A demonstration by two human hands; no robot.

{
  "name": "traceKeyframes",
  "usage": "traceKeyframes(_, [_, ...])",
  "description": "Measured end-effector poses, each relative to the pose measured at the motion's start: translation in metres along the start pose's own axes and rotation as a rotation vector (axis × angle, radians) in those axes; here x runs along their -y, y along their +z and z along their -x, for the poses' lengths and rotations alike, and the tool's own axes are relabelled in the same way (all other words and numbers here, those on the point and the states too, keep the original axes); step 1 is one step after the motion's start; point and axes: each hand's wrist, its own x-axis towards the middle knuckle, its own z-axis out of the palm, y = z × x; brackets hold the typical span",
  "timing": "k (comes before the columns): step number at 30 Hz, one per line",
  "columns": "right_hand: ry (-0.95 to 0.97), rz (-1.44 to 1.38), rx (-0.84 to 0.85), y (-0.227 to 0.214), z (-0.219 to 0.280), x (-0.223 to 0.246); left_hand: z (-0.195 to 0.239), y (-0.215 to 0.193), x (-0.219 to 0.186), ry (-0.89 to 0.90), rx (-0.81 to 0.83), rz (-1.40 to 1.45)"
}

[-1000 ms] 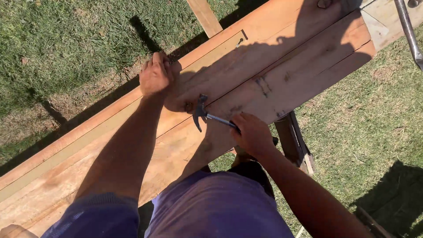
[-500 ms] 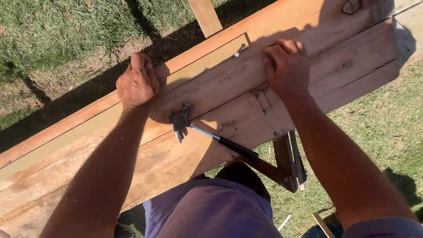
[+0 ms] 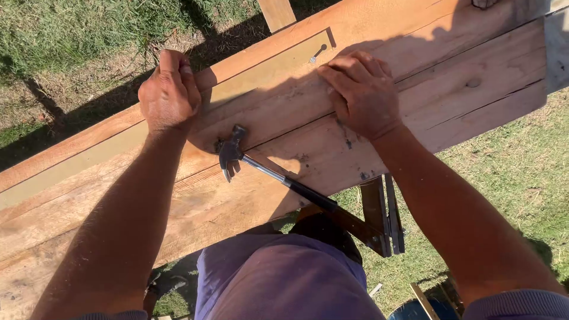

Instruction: The person hammers nails into wooden planks using a hammer. They repeatedly pick up nails from a plastic bag and drive them into the wood, working along the length of the planks.

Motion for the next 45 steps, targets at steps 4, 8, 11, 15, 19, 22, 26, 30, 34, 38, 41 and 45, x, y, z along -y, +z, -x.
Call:
traceKeyframes(4, [0.184,0.207,-0.117,-0.018,0.034,-0.053,-0.001,0.002,0.001,-0.024,0.013,-0.018])
traceKeyframes(8, [0.194,0.1,-0.155,-0.006,0.028,-0.047,-0.002,0.003,0.003,-0.029,0.012,-0.03])
traceKeyframes(11, [0.174,0.113,-0.082,0.019,-0.001,-0.018,-0.001,0.002,0.002,-0.013,-0.005,-0.024])
traceKeyframes(15, [0.267,0.043,-0.172,0.03,-0.022,-0.004,-0.001,0.007,0.006,0.022,-0.042,-0.031])
traceKeyframes(19, [0.292,0.204,-0.175,0.043,-0.026,-0.002,-0.002,0.006,0.005,-0.003,-0.025,-0.015])
traceKeyframes(22, [0.36,0.287,-0.147,0.052,-0.029,0.001,-0.002,0.005,0.005,-0.015,0.003,-0.015])
traceKeyframes(26, [0.426,0.322,-0.108,0.063,-0.025,0.002,-0.002,0.007,0.007,-0.021,0.044,0.0])
traceKeyframes(30, [0.45,-0.02,0.059,0.025,-0.022,0.077,-0.003,-0.007,0.0,-0.037,0.151,0.011])
traceKeyframes(34, [0.261,-0.166,0.236,0.015,0.017,0.155,-0.005,-0.018,-0.007,-0.074,0.198,0.029])
traceKeyframes(38, [0.234,0.044,0.447,0.044,0.061,0.184,-0.004,-0.013,-0.003,-0.072,0.192,0.05])
traceKeyframes(41, [0.27,0.151,0.448,0.046,0.07,0.188,-0.004,-0.012,-0.005,-0.097,0.184,0.101])
traceKeyframes(45, [0.477,-0.062,0.527,0.006,0.082,0.195,-0.004,0.008,0.017,0.024,0.1,0.053])
